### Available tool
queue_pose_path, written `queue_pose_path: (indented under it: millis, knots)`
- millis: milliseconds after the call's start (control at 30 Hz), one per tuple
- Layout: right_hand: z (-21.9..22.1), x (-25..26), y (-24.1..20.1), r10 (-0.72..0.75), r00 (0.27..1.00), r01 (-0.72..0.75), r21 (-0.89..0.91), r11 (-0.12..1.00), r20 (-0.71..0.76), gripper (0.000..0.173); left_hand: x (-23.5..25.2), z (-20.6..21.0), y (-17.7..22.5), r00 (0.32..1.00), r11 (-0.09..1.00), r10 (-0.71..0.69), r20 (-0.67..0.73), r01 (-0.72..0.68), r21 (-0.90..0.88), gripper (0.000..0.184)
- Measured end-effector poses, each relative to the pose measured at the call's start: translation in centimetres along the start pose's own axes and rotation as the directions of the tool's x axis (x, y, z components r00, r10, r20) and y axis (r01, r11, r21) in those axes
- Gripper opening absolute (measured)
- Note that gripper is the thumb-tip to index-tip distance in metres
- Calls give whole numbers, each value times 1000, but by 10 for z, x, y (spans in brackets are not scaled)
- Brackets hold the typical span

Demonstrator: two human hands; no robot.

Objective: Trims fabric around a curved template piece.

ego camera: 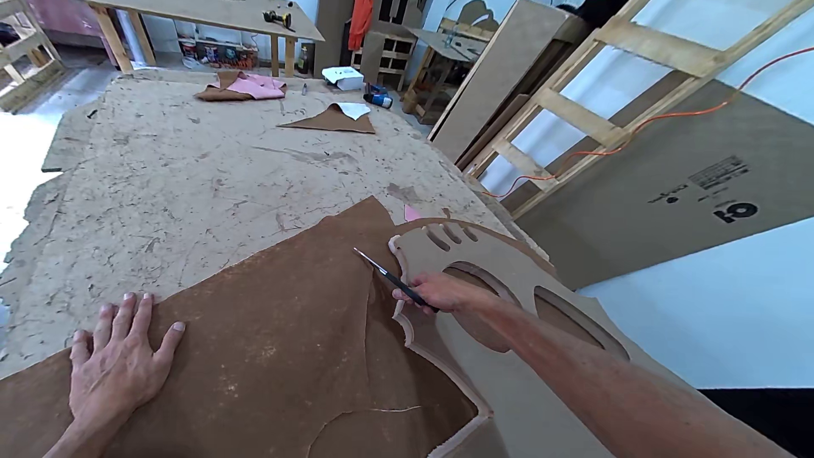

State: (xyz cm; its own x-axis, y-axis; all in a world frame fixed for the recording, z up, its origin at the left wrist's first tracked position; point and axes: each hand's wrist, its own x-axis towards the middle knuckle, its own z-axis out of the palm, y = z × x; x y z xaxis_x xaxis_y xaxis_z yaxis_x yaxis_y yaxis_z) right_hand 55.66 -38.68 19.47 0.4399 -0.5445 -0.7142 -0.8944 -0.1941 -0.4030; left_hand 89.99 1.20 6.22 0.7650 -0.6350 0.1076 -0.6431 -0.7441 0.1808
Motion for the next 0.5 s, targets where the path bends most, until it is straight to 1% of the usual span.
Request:
queue_pose_path:
  millis: [100, 233, 367, 433, 500]
  knots:
    - [-3, 13, -7, -24, 1000, 24, -3, 1000, 2, 42, 1, 1, 0, 1000, 1000, -4, 0, 4, 11, 97]
    - [-1, 37, -30, -48, 999, 49, -22, 999, 8, 48, 1, -1, 1, 1000, 1000, -9, 2, 9, 17, 96]
    - [4, 66, -49, -90, 996, 90, -5, 996, 5, 51, -1, -1, 2, 1000, 1000, -8, -4, 8, 9, 95]
    - [6, 83, -70, -117, 993, 117, 35, 992, -1, 52, -2, 0, 1, 1000, 1000, -10, -5, 10, 19, 95]
    - [5, 101, -102, -192, 981, 193, 62, 979, -18, 53, -1, -1, 0, 1000, 1000, -13, 7, 13, 28, 95]
